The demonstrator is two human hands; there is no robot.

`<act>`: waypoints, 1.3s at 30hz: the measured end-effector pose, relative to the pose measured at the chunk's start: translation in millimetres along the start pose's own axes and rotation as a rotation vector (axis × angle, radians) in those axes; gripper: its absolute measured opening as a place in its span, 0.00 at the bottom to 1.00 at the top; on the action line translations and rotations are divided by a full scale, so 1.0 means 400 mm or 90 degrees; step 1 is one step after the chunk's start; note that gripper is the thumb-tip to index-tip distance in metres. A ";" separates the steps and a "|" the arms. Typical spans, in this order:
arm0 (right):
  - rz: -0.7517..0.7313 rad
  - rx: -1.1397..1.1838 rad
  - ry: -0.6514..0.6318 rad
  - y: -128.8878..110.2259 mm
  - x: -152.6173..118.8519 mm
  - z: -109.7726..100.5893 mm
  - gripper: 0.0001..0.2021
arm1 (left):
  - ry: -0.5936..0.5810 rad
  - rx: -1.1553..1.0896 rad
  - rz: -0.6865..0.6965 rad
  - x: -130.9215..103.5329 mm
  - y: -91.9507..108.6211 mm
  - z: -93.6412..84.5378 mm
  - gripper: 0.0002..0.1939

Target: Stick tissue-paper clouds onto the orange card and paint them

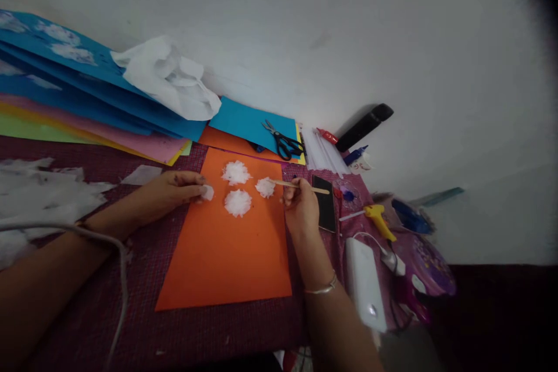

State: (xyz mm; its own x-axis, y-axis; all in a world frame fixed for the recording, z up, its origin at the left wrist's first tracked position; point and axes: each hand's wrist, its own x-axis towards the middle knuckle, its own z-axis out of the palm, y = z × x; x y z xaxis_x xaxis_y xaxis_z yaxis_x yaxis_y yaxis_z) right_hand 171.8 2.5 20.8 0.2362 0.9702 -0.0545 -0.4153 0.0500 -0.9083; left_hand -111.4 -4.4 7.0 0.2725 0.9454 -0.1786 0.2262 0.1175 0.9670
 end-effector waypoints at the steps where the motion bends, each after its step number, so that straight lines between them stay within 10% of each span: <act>1: 0.017 0.011 0.004 0.001 0.001 0.000 0.09 | 0.005 0.011 0.002 0.000 0.001 0.000 0.12; 15: 0.062 0.013 -0.017 0.019 -0.001 -0.005 0.09 | 0.024 -0.084 0.000 0.001 0.002 0.024 0.18; 33: 0.004 -0.032 -0.082 0.043 -0.025 0.012 0.12 | 0.027 0.217 0.183 -0.020 -0.001 0.094 0.05; 39: -0.039 -0.029 -0.086 0.040 -0.027 0.013 0.11 | 0.071 0.014 0.095 -0.014 0.002 0.083 0.14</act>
State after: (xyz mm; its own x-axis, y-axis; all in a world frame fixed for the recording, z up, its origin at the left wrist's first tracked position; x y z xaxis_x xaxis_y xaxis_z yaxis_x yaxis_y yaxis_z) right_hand 157.9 -6.1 9.2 0.1378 0.9889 0.0560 -0.3620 0.1029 -0.9265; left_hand -81.7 -19.5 2.7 0.2002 0.9797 -0.0105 0.2119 -0.0329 0.9767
